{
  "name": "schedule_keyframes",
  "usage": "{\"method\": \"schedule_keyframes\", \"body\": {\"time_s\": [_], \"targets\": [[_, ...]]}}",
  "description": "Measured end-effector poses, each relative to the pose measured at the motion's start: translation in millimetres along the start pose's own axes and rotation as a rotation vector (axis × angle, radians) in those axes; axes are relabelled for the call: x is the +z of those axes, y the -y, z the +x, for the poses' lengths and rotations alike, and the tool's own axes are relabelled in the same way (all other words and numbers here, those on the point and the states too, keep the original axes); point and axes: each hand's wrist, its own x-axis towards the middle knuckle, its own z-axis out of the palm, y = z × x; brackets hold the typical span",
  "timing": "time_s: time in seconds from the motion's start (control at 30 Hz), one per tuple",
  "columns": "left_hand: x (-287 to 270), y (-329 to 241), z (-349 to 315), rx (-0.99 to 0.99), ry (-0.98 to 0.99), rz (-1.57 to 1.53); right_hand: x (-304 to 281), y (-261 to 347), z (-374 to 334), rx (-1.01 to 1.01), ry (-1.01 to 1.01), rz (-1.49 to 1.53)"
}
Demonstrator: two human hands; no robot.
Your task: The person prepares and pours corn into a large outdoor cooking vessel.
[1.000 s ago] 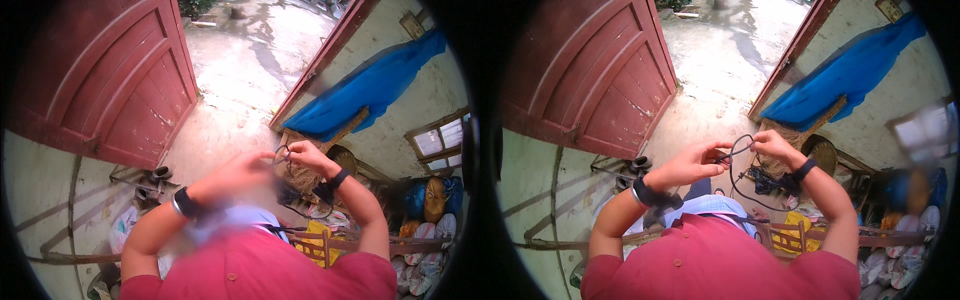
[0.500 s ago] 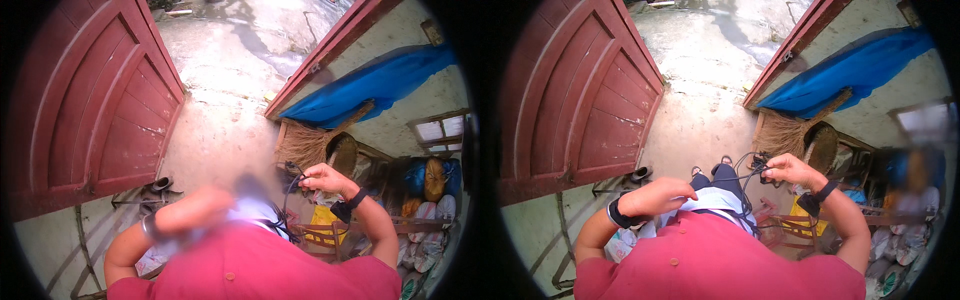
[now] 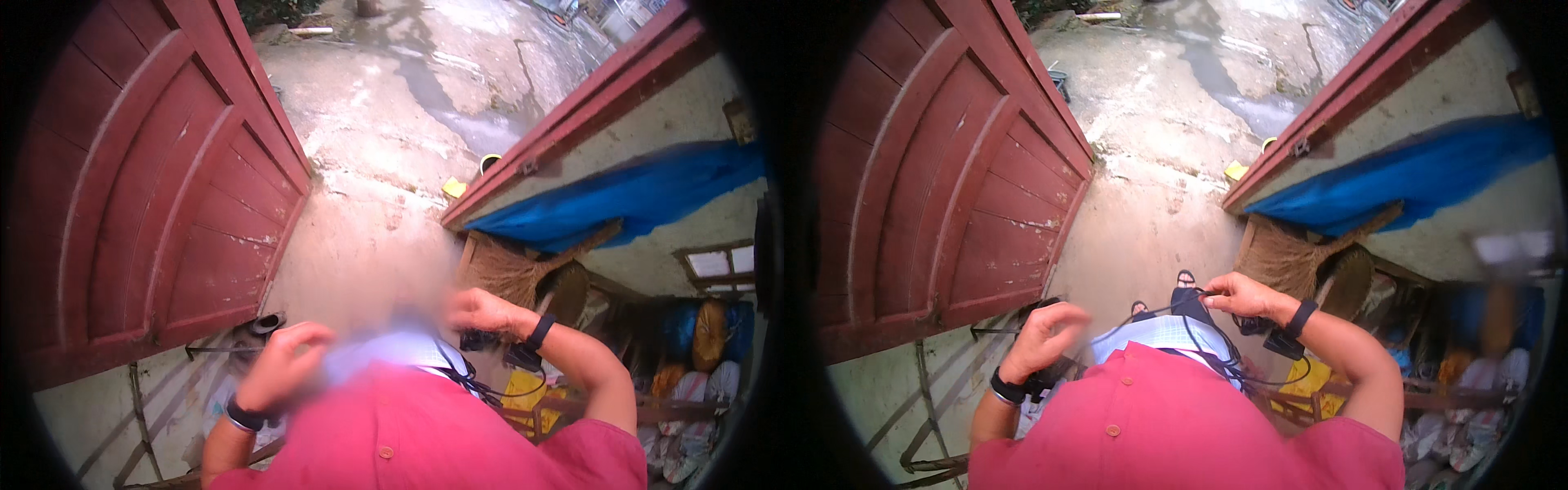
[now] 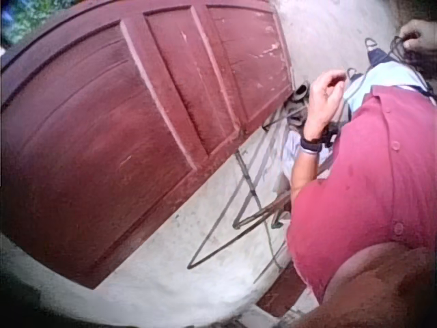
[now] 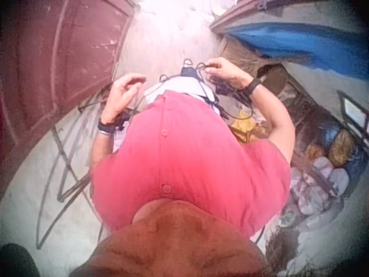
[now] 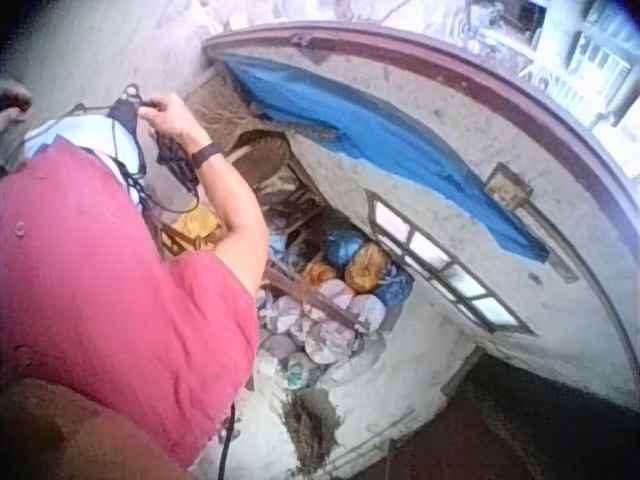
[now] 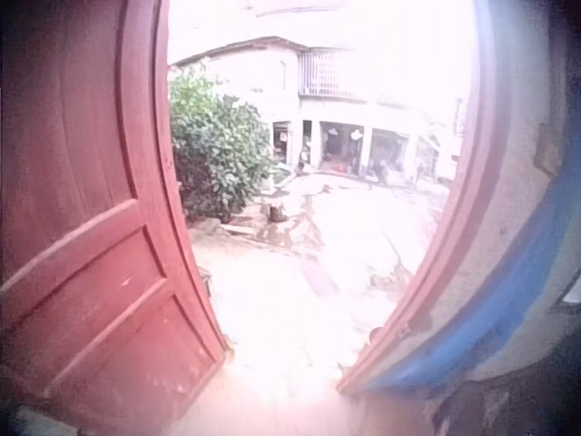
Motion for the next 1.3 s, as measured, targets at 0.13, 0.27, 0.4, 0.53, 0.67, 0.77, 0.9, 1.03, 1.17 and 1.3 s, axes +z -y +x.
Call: {"method": "schedule_keyframes", "body": {"time_s": [0.13, 0.27, 0.4, 0.53, 0.67, 0.77, 0.9, 1.03, 1.17, 1.3], "targets": [[8.7, -7.0, 23.3, -0.048, -0.216, -0.161, -58.5, -18.2, 17.8, 0.303, -0.026, -0.072], [5.4, -17.1, 61.7, -0.027, -0.358, -0.174, -107.7, -68.2, 35.5, 0.396, -0.085, 0.084], [-17.5, -31.5, 93.9, -0.032, -0.486, -0.475, -138.6, -58.4, 80.5, 0.386, -0.203, 0.153], [-64.3, -35.6, 128.7, 0.041, -0.550, -0.435, -155.2, -3.1, 126.4, 0.349, -0.246, 0.105], [-118.0, -21.2, 162.2, 0.093, -0.530, -0.277, -153.8, 50.8, 174.6, 0.262, -0.181, 0.197], [-148.7, -13.6, 191.1, 0.085, -0.474, -0.142, -167.8, 66.1, 212.9, 0.252, -0.200, 0.166], [-170.4, 10.1, 239.1, 0.051, -0.379, -0.087, -210.7, 56.6, 257.1, 0.271, -0.354, 0.164], [-198.4, 2.7, 299.4, 0.065, -0.334, -0.121, -255.2, 80.9, 279.0, 0.320, -0.461, 0.273], [-226.7, -16.2, 368.4, 0.042, -0.315, -0.277, -304.8, 96.6, 308.3, 0.340, -0.403, 0.356], [-253.4, -19.2, 437.1, 0.090, -0.184, -0.129, -351.4, 137.4, 339.2, 0.334, -0.120, 0.381]]}}
